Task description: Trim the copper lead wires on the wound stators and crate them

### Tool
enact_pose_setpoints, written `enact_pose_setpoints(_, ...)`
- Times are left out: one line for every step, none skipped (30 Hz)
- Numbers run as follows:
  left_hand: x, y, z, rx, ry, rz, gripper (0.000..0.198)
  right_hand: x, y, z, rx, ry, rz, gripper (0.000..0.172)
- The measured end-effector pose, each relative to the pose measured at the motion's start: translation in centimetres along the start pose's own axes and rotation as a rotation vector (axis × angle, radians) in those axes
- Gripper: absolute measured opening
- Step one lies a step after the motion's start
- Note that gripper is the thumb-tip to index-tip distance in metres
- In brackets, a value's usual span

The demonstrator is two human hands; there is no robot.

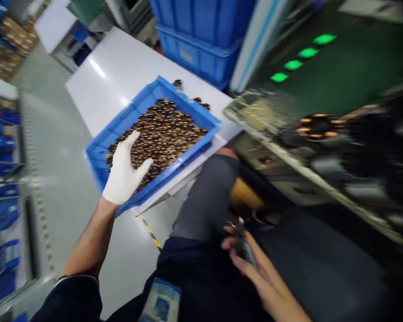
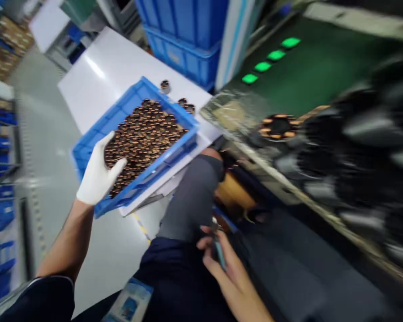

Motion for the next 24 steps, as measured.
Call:
enact_pose_setpoints(1.7,-3.5,0.3,0.097,-0.028,-0.188,0.077,-0.1,-0.2,-0.6,0.050,0.008,0.005,0.054)
enact_pose_setpoints(3.6,-7.1,0.8,0.197,-0.028,-0.330,0.080,-0.2,0.0,-1.2,0.083,0.026,0.013,0.060)
enact_pose_setpoints(5.7,-10.4,1.5,0.272,-0.006,-0.438,0.079,-0.2,0.3,-1.7,0.093,0.047,0.018,0.065)
enact_pose_setpoints(7.8,-13.5,2.6,0.344,0.026,-0.490,0.076,-0.3,0.8,-2.2,0.088,0.070,0.016,0.070)
enact_pose_setpoints(10.1,-16.1,4.0,0.399,0.061,-0.508,0.073,-0.3,1.2,-2.8,0.079,0.086,0.007,0.075)
enact_pose_setpoints(12.3,-18.1,5.6,0.439,0.092,-0.507,0.069,-0.5,1.5,-3.3,0.072,0.091,-0.002,0.078)
enact_pose_setpoints(14.6,-19.5,7.3,0.471,0.117,-0.500,0.064,-0.7,1.5,-3.9,0.068,0.089,-0.005,0.081)
enact_pose_setpoints(16.7,-20.3,9.1,0.495,0.138,-0.497,0.058,-1.0,1.3,-4.5,0.068,0.077,0.001,0.083)
enact_pose_setpoints(18.6,-20.7,10.8,0.512,0.164,-0.502,0.051,-1.3,0.8,-5.1,0.072,0.052,0.014,0.085)
enact_pose_setpoints(20.3,-20.7,12.3,0.525,0.195,-0.507,0.046,-1.7,0.2,-5.7,0.077,0.012,0.032,0.085)
enact_pose_setpoints(21.5,-20.4,13.6,0.529,0.211,-0.511,0.045,-2.1,-0.6,-6.1,0.075,-0.033,0.048,0.085)
enact_pose_setpoints(22.2,-20.1,14.4,0.527,0.211,-0.555,0.046,-2.4,-1.4,-6.5,0.072,-0.079,0.056,0.084)
enact_pose_setpoints(22.2,-19.8,14.8,0.521,0.197,-0.654,0.048,-2.6,-2.1,-6.8,0.060,-0.126,0.057,0.082)
enact_pose_setpoints(21.7,-19.6,14.7,0.515,0.177,-0.795,0.049,-2.8,-2.7,-7.0,0.039,-0.174,0.053,0.079)
enact_pose_setpoints(21.0,-19.6,14.1,0.504,0.168,-0.957,0.046,-2.9,-3.0,-7.1,0.016,-0.220,0.043,0.075)
enact_pose_setpoints(20.1,-19.8,13.0,0.483,0.172,-1.104,0.043,-2.9,-3.1,-7.3,-0.009,-0.274,0.032,0.071)
enact_pose_setpoints(19.3,-20.3,11.4,0.473,0.183,-1.206,0.042,-3.1,-2.9,-7.5,-0.029,-0.334,0.022,0.066)
enact_pose_setpoints(18.5,-21.0,9.5,0.476,0.201,-1.242,0.045,-3.3,-2.6,-7.6,-0.044,-0.393,0.012,0.063)
enact_pose_setpoints(17.8,-22.0,7.4,0.495,0.219,-1.239,0.052,-3.5,-2.1,-7.8,-0.063,-0.441,0.006,0.062)
enact_pose_setpoints(17.3,-22.9,5.2,0.506,0.243,-1.224,0.059,-3.8,-1.5,-8.0,-0.078,-0.483,0.002,0.061)
enact_pose_setpoints(17.0,-23.8,3.1,0.504,0.270,-1.209,0.065,-4.2,-0.8,-8.1,-0.097,-0.518,-0.004,0.060)
enact_pose_setpoints(16.9,-24.4,1.2,0.488,0.304,-1.188,0.067,-4.7,-0.2,-8.1,-0.117,-0.546,-0.009,0.059)
enact_pose_setpoints(17.0,-24.9,-0.4,0.454,0.345,-1.157,0.067,-5.2,0.3,-8.1,-0.137,-0.568,-0.013,0.059)
enact_pose_setpoints(17.3,-25.1,-1.7,0.412,0.385,-1.105,0.065,-5.7,0.8,-8.2,-0.159,-0.590,-0.022,0.059)
Point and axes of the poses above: each hand's wrist, its own z-axis towards the middle knuckle, its own x-axis out of the palm, y = z × x, the point moved 7 cm from there along z, towards the middle knuckle, and after that the axes turned 15 degrees about -z, right-handed, at the moved point
